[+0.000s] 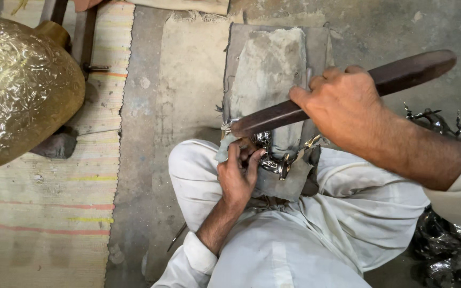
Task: The person sits cross-legged on the floor with a cloth-covered board on their lap and dresses cast metal horse figurines. They hold a small punch against the casting and strike it with a wooden mallet, repositioning the figurine and its wire ties between strikes, and occasionally set one figurine aside and pick up another from the pile beside them.
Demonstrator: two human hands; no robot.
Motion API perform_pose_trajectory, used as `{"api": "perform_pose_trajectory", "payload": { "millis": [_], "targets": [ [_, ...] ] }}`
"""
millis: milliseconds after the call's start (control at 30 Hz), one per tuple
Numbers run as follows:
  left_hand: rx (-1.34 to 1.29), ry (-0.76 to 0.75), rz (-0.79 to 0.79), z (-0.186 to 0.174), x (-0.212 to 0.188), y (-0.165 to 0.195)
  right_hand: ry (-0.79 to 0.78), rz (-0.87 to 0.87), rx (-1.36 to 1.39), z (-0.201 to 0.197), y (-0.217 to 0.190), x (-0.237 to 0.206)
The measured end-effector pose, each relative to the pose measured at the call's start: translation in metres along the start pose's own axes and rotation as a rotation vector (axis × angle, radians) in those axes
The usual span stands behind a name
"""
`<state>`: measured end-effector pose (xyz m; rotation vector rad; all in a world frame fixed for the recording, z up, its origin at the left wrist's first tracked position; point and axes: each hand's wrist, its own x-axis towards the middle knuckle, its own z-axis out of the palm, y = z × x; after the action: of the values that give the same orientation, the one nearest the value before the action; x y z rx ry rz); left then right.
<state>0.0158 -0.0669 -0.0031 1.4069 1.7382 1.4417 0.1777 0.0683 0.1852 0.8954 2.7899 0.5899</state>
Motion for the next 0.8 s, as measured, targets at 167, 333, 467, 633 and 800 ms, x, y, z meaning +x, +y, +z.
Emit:
{"api": "perform_pose_trajectory", "payload": {
  "millis": [167, 333, 467, 633, 800],
  "targets": [
    [-0.032, -0.002, 0.040, 0.000, 0.000, 0.005, -0.006, 0.010, -0.003, -0.004, 0.010, 0.000],
    [-0.058, 0.006, 0.069, 0.000, 0.006, 0.006, -0.009, 0.048, 0.070, -0.005, 0.015, -0.002],
    [-0.038, -0.017, 0.020, 0.000, 0.007, 0.006, 0.033, 0.016, 0.038, -0.005, 0.014, -0.003],
    [-0.050, -0.009, 0.041, 0.002, 0.002, 0.004, 0.025, 0.040, 0.151, -0.004, 0.019, -0.008],
    [-0.063, -0.018, 0.066, 0.004, 0.004, 0.003, 0.079, 0.080, 0.221, -0.003, 0.022, -0.012]
  ]
}}
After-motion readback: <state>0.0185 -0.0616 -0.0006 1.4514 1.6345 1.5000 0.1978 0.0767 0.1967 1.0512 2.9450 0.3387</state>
